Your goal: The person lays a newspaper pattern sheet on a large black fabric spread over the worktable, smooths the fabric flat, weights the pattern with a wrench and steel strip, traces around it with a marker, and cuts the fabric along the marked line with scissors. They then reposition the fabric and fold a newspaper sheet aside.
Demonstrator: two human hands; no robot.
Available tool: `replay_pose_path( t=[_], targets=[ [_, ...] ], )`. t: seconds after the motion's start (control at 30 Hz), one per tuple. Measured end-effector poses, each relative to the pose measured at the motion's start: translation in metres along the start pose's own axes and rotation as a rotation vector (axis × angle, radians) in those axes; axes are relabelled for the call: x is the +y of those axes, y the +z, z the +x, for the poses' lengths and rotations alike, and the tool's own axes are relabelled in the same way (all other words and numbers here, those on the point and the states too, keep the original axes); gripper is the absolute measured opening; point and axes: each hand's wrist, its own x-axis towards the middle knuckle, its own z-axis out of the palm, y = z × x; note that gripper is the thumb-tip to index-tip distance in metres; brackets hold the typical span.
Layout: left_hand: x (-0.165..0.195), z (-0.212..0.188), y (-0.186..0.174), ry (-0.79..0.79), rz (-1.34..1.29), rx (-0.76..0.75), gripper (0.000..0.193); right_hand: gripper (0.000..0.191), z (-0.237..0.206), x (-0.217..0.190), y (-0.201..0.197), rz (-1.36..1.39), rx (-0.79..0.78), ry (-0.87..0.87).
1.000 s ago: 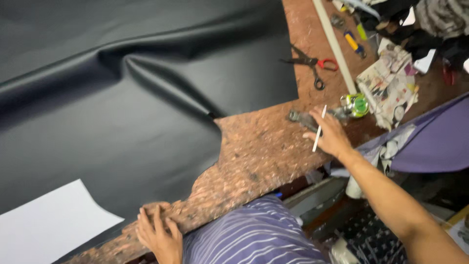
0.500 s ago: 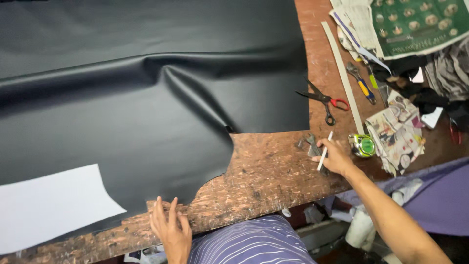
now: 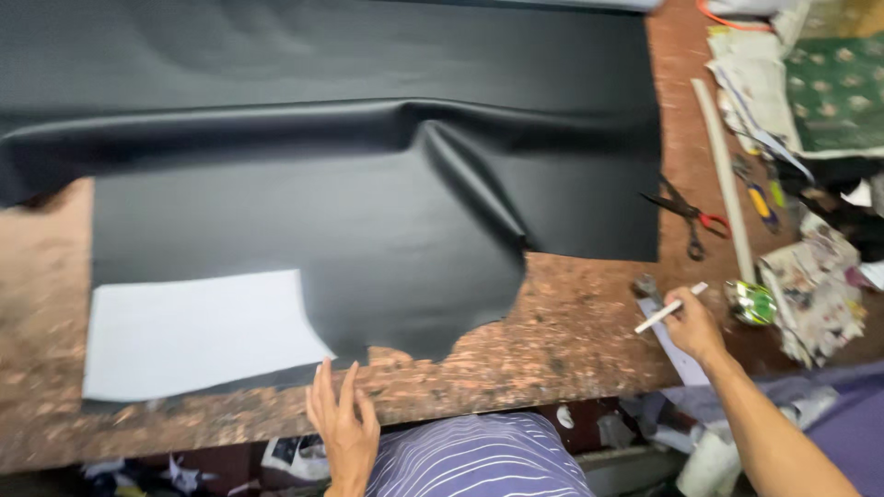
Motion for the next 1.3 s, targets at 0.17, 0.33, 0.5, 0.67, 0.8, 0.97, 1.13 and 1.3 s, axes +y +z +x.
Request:
replay_pose_path(
  t=[0.17, 0.33, 0.5, 0.67, 0.8, 0.97, 1.13, 1.3],
  targets=[
    [-0.052, 0.024, -0.035, -0.011, 0.012, 0.067, 0.041, 0.018, -0.017, -0.083, 0.024, 0.190, -0.014, 0.127],
    [-0.111, 0.035, -0.062, -0.072, 0.033, 0.123, 0.038, 0.019, -0.017, -0.253, 0.084, 0.379, -0.172, -0.407],
    [-0.154, 0.045, -0.078, -0.089, 0.074, 0.128, 0.043, 0.020, -0.050, -0.470, 0.190, 0.357, -0.504, -0.686],
    [-0.183, 0.054, -0.086, -0.166, 0.069, 0.092, 0.045, 0.015, -0.116, -0.643, 0.300, 0.401, -0.697, -0.986],
    [-0.194, 0.056, -0.088, -0.167, 0.085, 0.062, 0.048, 0.021, -0.151, -0.713, 0.358, 0.305, -0.852, -1.069],
    [-0.198, 0.057, -0.089, -0.203, 0.054, 0.059, 0.049, 0.023, -0.156, -0.728, 0.383, 0.179, -0.729, -1.249],
    [-0.197, 0.057, -0.095, -0.186, 0.010, 0.101, 0.048, 0.018, -0.140, -0.694, 0.351, 0.281, -0.603, -1.002],
    [-0.191, 0.061, -0.099, -0.173, 0.022, 0.097, 0.048, 0.014, -0.147, -0.642, 0.319, 0.242, -0.606, -0.807]
  ],
)
